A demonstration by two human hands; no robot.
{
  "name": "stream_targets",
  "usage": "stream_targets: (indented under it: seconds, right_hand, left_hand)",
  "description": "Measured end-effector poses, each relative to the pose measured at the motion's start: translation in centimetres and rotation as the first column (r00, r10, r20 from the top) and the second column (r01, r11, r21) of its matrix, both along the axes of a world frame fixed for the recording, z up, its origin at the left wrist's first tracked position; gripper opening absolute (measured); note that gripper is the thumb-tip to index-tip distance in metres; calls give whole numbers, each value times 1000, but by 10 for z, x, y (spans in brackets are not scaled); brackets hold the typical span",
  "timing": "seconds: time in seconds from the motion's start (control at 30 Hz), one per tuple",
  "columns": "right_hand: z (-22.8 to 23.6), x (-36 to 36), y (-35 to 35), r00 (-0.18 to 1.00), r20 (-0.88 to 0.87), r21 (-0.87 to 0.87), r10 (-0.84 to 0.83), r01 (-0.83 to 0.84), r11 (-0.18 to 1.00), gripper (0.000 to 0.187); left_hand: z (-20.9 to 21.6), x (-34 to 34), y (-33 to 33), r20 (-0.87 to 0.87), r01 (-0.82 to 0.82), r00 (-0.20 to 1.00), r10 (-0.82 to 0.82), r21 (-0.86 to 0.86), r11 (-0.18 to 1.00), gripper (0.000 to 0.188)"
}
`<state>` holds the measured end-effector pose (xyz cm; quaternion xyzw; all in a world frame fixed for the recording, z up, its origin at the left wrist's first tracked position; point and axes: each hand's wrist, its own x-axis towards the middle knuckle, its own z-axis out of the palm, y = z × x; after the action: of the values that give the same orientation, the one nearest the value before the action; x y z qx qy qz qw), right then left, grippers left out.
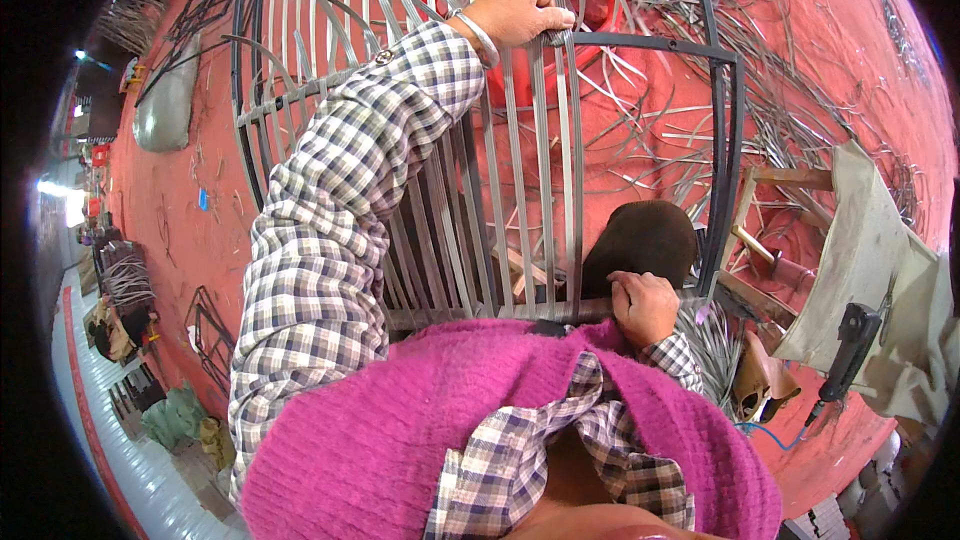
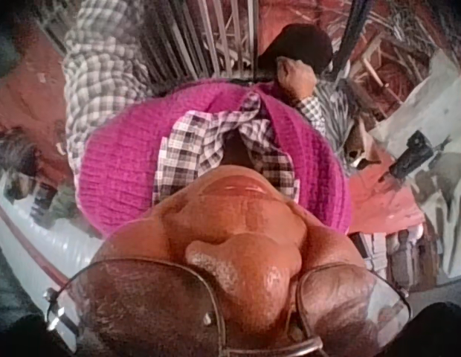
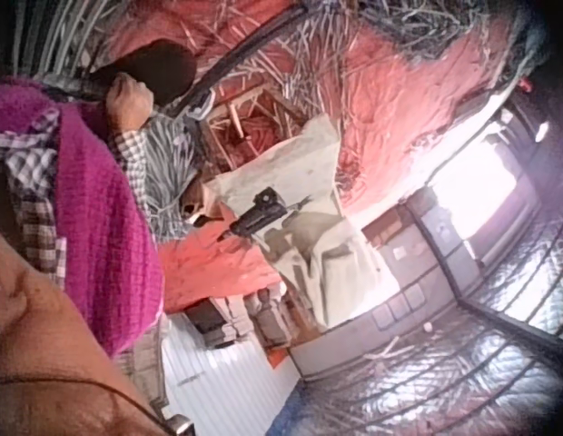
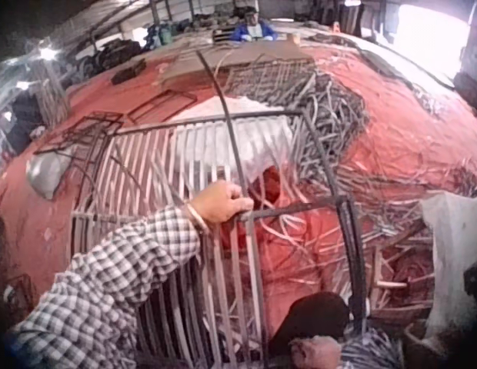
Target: The person walks to a metal frame on the floor and begins assembling it by hand. They insert thin metal rods into the frame and secure them using a handheld power tool. The person repeatedly positions and fastens rods along the frame's length.
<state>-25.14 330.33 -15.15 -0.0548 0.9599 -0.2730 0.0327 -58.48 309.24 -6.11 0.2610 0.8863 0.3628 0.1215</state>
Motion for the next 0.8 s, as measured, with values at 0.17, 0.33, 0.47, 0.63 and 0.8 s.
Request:
stream_targets:
  seconds: [0.17, 0.33, 0.47, 0.63, 0.8]
  right_hand:
    - [12, -23, -1, 974, 224, -58, -15, 29, 998, 16]
    - [17, -137, 3, 910, 412, -839, -45, 398, 372, 31]
    - [0, -234, -36, 972, 233, -972, 4, 233, -12, 43]
    - [5, -276, -68, 998, 59, -982, 5, 57, 179, 28]
    - [4, -270, -66, 986, 58, -796, -158, 141, 589, 20]
  left_hand:
    - [-13, -19, -1, 238, 12, 971, -4, -29, 1000, 29]
    - [-22, -28, 4, 344, 33, 939, -12, -55, 998, 27]
    - [-26, -25, 5, 208, -11, 978, 28, -79, 997, 28]
    - [-21, -20, 8, -95, -80, 993, 70, -105, 991, 32]
    - [-8, 9, 11, -253, -314, 912, 323, 76, 946, 49]
